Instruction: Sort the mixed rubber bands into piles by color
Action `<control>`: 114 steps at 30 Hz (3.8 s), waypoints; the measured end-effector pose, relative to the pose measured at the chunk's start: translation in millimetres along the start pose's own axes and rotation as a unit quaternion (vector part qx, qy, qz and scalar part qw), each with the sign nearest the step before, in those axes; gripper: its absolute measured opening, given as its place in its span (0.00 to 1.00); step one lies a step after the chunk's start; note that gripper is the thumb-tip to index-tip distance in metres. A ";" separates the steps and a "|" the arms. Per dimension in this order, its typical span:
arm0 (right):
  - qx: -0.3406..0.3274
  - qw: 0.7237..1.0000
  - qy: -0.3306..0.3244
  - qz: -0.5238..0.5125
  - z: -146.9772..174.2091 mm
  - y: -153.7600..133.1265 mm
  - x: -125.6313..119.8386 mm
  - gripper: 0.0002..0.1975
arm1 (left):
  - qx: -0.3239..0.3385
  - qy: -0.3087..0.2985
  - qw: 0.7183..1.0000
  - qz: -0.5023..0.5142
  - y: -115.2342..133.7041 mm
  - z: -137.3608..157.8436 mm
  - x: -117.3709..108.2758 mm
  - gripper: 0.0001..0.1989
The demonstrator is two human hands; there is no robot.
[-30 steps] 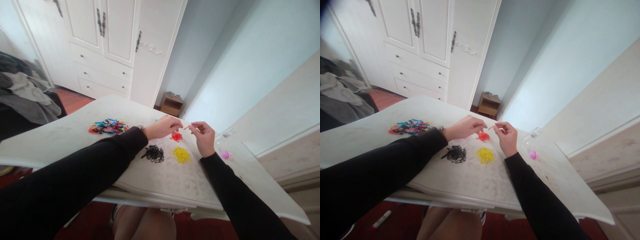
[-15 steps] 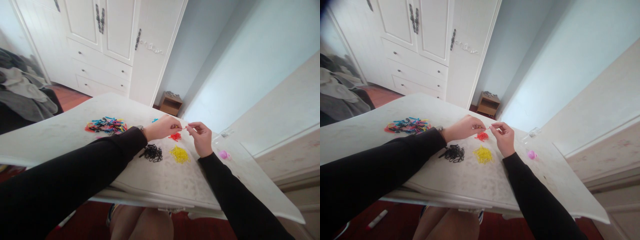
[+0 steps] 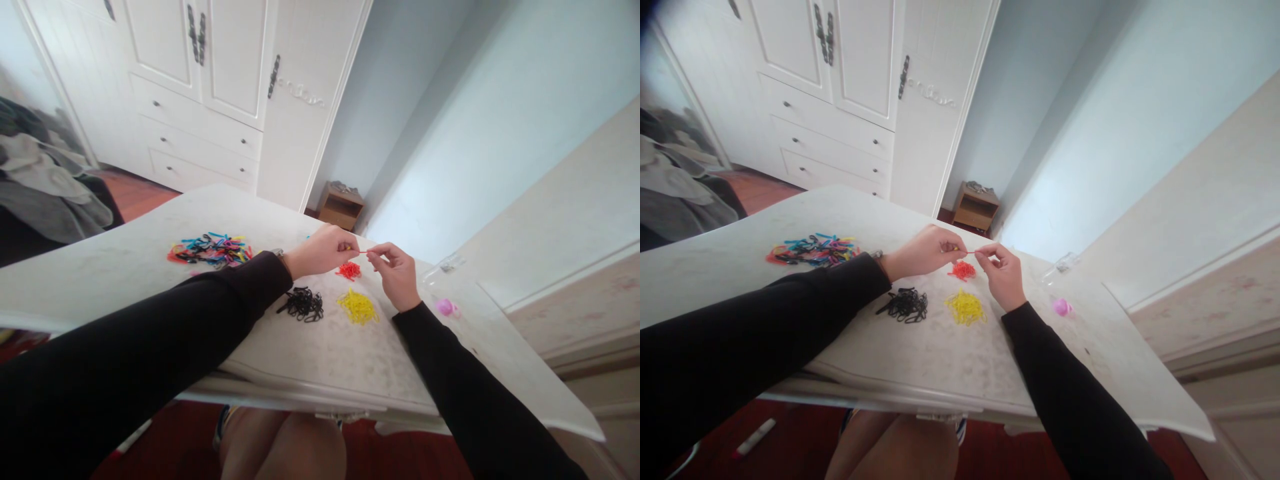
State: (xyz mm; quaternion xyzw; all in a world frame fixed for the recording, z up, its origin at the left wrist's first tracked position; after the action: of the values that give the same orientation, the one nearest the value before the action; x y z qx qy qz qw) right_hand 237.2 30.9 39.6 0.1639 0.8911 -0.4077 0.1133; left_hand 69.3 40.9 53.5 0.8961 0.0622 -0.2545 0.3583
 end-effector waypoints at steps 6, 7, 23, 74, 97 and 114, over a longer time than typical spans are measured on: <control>0.001 0.997 0.066 -0.031 -7.4 6.9 -18.2 0.06 | -0.032 0.015 0.999 0.003 -3.0 -2.0 -9.7 0.08; -0.001 0.995 0.096 -0.036 -9.4 8.6 -26.4 0.06 | -0.040 0.019 0.999 0.006 -4.7 -2.5 -12.2 0.09; -0.027 0.993 0.107 -0.033 -6.6 8.2 -29.7 0.06 | -0.011 0.051 0.999 -0.017 -0.7 0.5 -13.5 0.09; -0.110 0.989 -0.002 0.096 0.6 -25.7 -8.1 0.08 | 0.036 0.034 0.999 -0.017 8.5 1.3 -7.3 0.05; 0.003 0.992 -0.062 0.113 -7.0 28.5 -13.3 0.10 | -0.063 0.040 0.995 0.069 -8.3 0.3 -14.7 0.14; -0.007 0.992 -0.074 0.105 -6.6 19.4 -7.5 0.08 | -0.089 -0.015 0.989 0.118 -16.0 0.5 -1.2 0.04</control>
State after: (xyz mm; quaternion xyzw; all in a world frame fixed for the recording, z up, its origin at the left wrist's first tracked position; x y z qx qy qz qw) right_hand 251.1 46.3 33.0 0.2246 0.8610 -0.3984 0.2224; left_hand 63.3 52.3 44.0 0.8580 -0.0267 -0.2171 0.4648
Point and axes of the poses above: each hand's wrist, its own z-axis away from the middle knuckle, its own x-axis out of the palm, y = z × x, the point moved 8 cm from there along -z, towards the middle knuckle, and after that the axes turned 6 degrees about -x, right-handed, at the moved point
